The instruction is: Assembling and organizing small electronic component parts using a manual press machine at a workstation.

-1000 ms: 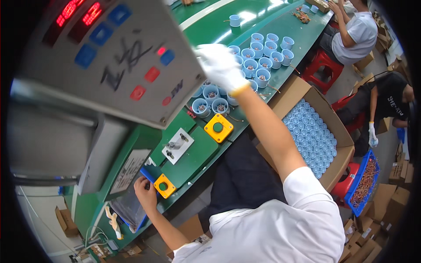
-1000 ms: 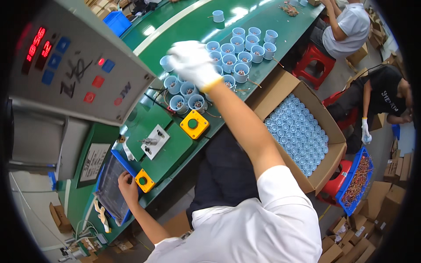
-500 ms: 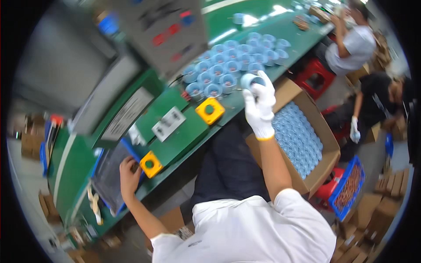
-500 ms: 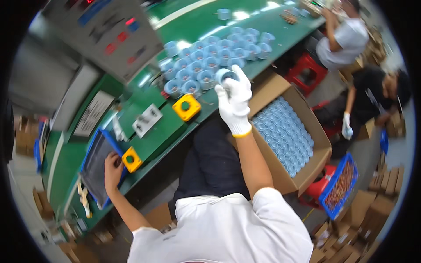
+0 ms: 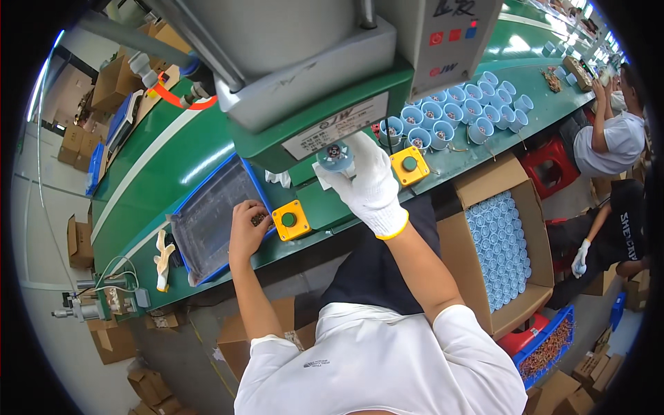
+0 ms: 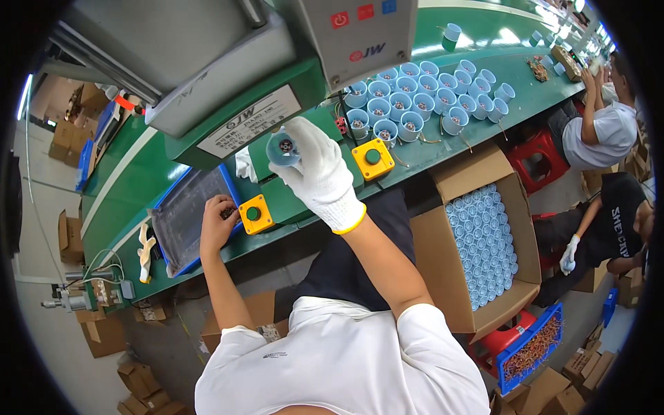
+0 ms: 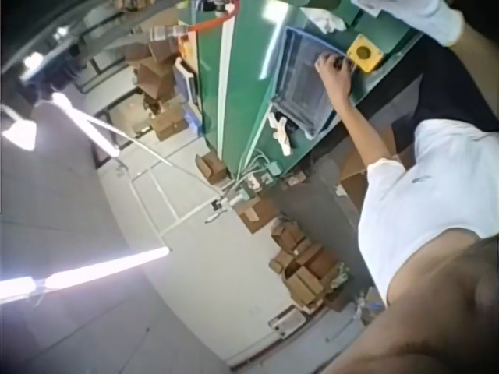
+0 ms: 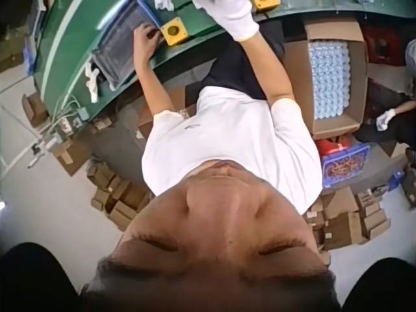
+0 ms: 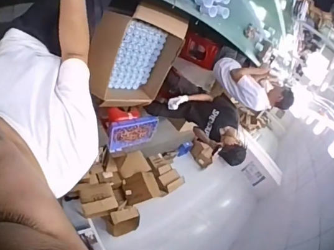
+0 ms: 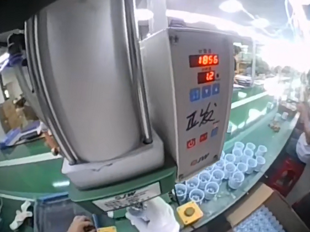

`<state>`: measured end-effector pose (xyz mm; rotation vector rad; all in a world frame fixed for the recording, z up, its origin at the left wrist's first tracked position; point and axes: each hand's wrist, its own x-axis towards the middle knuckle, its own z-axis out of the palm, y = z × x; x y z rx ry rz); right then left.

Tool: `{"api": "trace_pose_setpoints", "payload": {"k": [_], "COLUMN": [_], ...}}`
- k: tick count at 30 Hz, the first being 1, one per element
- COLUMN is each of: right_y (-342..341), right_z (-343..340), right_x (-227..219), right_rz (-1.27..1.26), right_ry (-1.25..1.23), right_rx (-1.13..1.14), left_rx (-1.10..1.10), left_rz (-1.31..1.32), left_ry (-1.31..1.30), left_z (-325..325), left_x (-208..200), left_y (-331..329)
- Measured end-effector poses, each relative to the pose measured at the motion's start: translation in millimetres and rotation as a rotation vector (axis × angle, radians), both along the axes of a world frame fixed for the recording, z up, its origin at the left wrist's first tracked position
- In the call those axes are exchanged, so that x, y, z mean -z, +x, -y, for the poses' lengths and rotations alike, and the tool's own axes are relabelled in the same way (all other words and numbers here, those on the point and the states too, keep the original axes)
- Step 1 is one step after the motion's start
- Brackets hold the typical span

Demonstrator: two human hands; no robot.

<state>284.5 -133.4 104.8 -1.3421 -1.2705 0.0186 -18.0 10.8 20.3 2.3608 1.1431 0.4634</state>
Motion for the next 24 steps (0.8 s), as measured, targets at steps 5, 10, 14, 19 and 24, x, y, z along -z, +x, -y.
{"api": "trace_pose_setpoints", "payload": {"k": [5, 10, 14, 19, 24], "right_y": [-0.5, 2.6, 20.6, 86.8, 68.3], "right_z": [0.5, 3.4, 36.0, 82.8, 85.3], "right_x": [-3.3, -27.8, -43.2, 73.4, 50.9], "right_rz": [-0.014, 0.162, 0.255, 0.280, 0.389], "right_ry": [-0.016, -0.259, 0.090, 0.145, 0.095], "right_rx": [0.049, 0.133, 0.234, 0.430, 0.423], "left_rx": [0.029, -0.091, -0.051, 0.141, 0.087], "left_rz": [0.062, 0.206, 0.442, 0.550, 0.438], "left_ry": [0.043, 0.038, 0.280, 0.447, 0.575], "left_z": [1.1, 0.6, 42.6, 81.3, 80.6], "left_x": [-3.0, -1.2, -14.5, 22.9, 7.5], "left_y": [9.2, 5.1, 33.4, 47.4, 48.4]}}
